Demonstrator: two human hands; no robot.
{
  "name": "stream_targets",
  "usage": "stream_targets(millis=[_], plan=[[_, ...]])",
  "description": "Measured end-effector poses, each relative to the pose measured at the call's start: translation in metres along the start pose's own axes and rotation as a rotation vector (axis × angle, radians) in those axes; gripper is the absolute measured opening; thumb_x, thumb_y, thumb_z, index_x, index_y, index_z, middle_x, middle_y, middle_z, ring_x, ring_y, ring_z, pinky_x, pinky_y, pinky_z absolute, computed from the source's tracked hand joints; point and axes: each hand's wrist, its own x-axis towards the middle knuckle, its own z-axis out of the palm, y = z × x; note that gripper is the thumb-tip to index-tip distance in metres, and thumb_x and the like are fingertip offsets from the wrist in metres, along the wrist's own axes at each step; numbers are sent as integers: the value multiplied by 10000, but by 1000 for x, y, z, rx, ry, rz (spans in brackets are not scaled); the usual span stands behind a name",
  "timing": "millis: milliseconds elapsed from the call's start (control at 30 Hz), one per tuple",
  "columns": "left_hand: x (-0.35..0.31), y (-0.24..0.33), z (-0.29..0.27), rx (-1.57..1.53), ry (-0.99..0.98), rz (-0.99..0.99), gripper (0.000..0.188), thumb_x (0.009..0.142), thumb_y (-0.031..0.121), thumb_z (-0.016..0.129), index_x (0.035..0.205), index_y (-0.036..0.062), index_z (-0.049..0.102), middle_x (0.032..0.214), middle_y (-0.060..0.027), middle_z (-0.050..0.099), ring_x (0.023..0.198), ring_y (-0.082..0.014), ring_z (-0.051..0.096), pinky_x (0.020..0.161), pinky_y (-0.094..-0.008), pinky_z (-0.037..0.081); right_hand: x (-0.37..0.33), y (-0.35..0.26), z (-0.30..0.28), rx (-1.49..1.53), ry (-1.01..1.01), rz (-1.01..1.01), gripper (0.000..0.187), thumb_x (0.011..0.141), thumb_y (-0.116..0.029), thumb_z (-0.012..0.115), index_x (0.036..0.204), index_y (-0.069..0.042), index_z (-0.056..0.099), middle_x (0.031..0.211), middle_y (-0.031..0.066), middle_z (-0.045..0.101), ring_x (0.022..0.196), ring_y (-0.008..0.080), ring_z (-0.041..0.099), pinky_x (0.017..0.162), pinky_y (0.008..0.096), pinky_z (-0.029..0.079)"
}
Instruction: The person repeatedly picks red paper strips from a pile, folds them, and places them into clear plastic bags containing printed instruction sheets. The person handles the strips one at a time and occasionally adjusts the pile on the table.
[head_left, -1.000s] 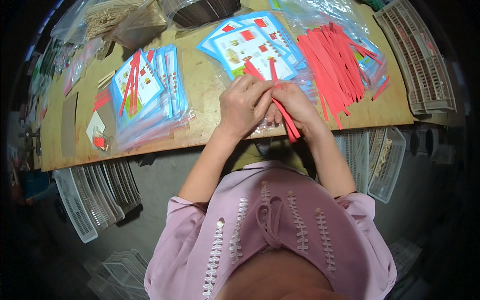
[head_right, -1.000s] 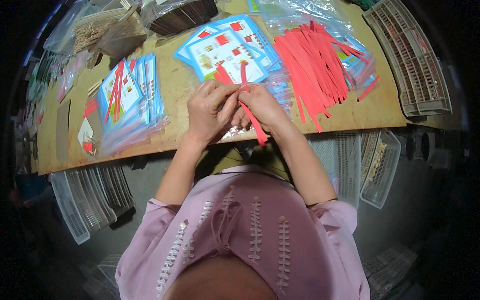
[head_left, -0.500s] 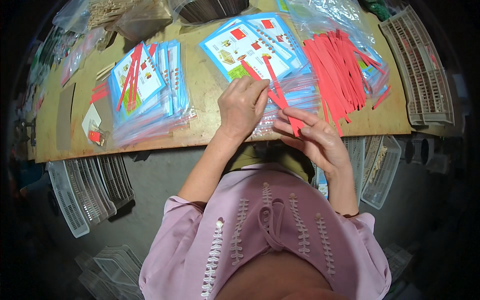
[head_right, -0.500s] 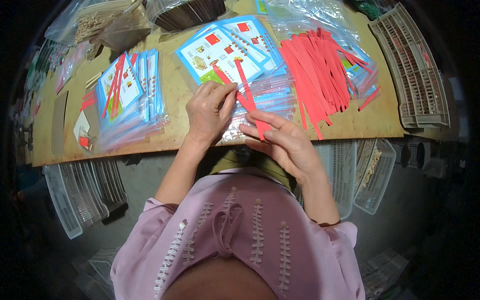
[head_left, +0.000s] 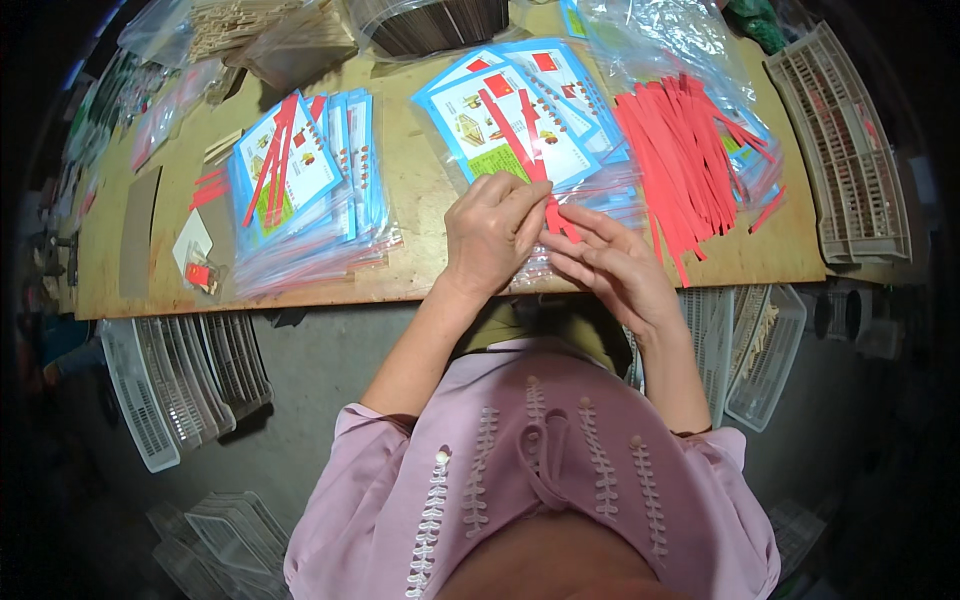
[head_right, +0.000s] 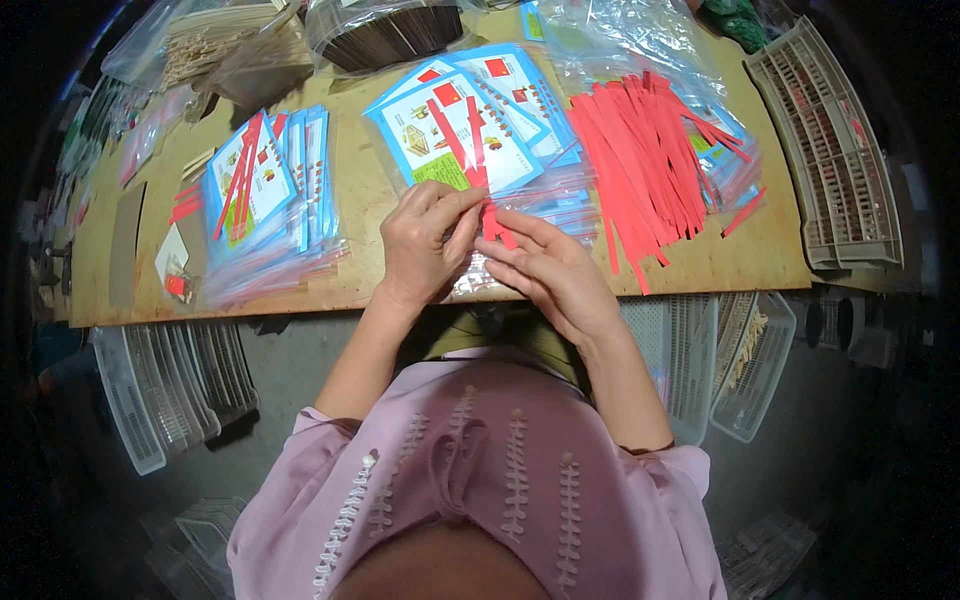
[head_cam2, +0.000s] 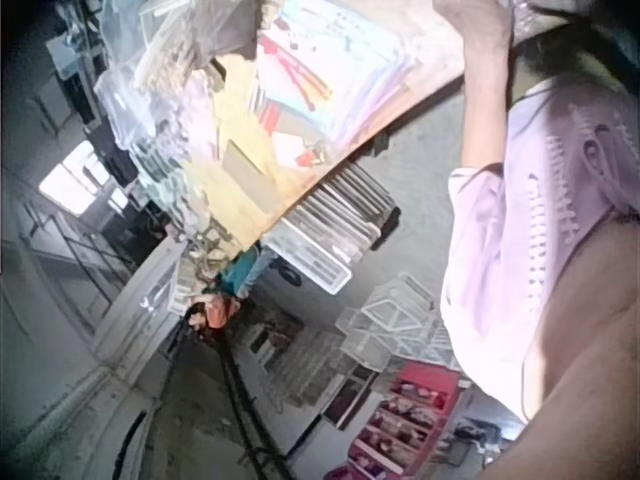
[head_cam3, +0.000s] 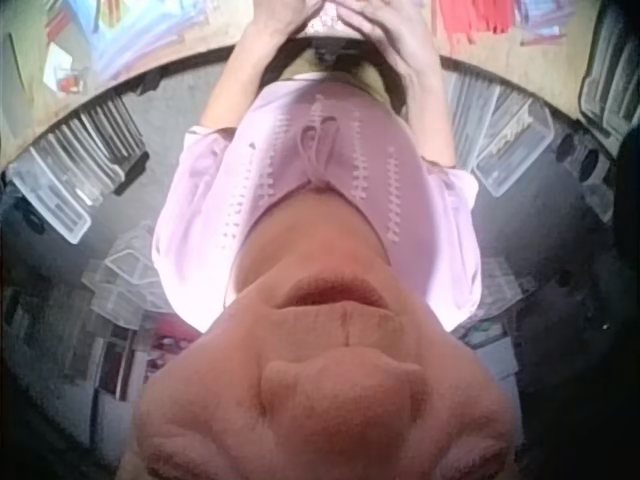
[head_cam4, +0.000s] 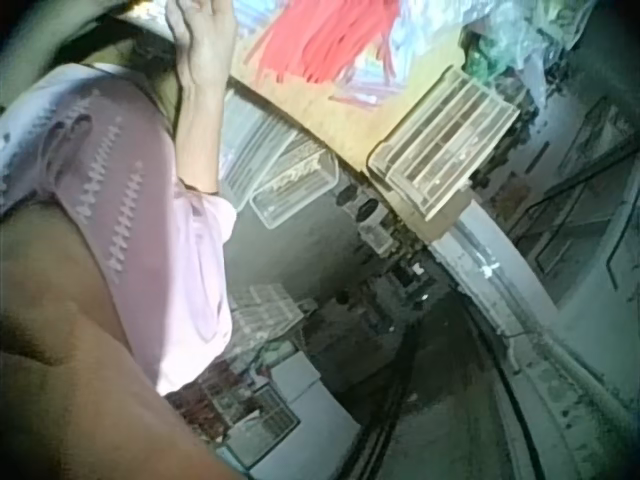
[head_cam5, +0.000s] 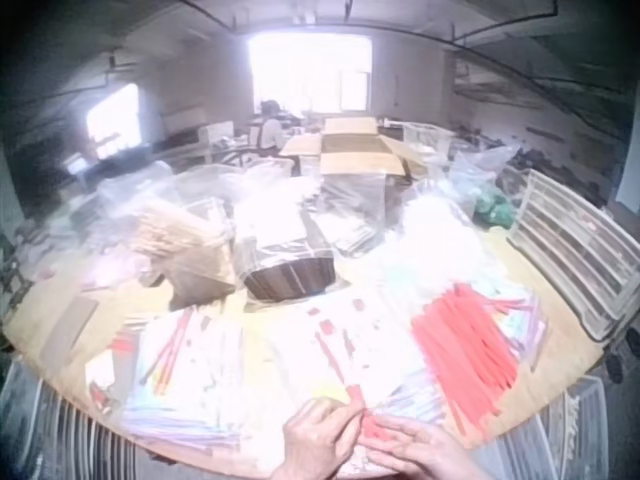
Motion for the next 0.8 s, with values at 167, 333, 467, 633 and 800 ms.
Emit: stream_targets(millis=[167,333,467,633,800], plan=[[3,8,1,-49,-43,45,177,750,77,724,925,105,720,771,-52,614,703,-241,608,592,-353,500,15,6,-5,104,-61,-78,501,879,73,451,1374,107,378,1322,198,504,1219,244,548,1068,365,447],[4,9,-1,-35,-61,57,177,746,58,711,919,94,699,819,-64,629,746,-261,609,627,-367,502,40,16,-16,27,-60,-77,499,902,28,474,1389,71,374,1315,200,509,1237,246,549,981,316,491],[13,-8,-23,95,-46,18,180,733,42,701,903,91,668,881,-68,646,836,-276,606,721,-385,495,0,8,7,-154,-5,-29,420,955,-43,479,1369,14,441,1283,179,571,1108,227,634,849,291,532],[27,-25,-94,283,182,118,212,668,-21,697,849,83,658,942,-83,662,909,-272,600,797,-386,465,-10,10,-10,-370,-100,-2,274,1004,-108,467,1228,-1,582,1104,97,683,878,179,691,734,262,523],[15,-55,-157,655,324,53,227,667,-98,623,823,68,627,980,-73,698,942,-257,596,892,-368,418,-8,18,-31,-379,14,-34,245,995,-96,466,1168,-6,615,1057,80,684,824,128,663,711,239,504]])
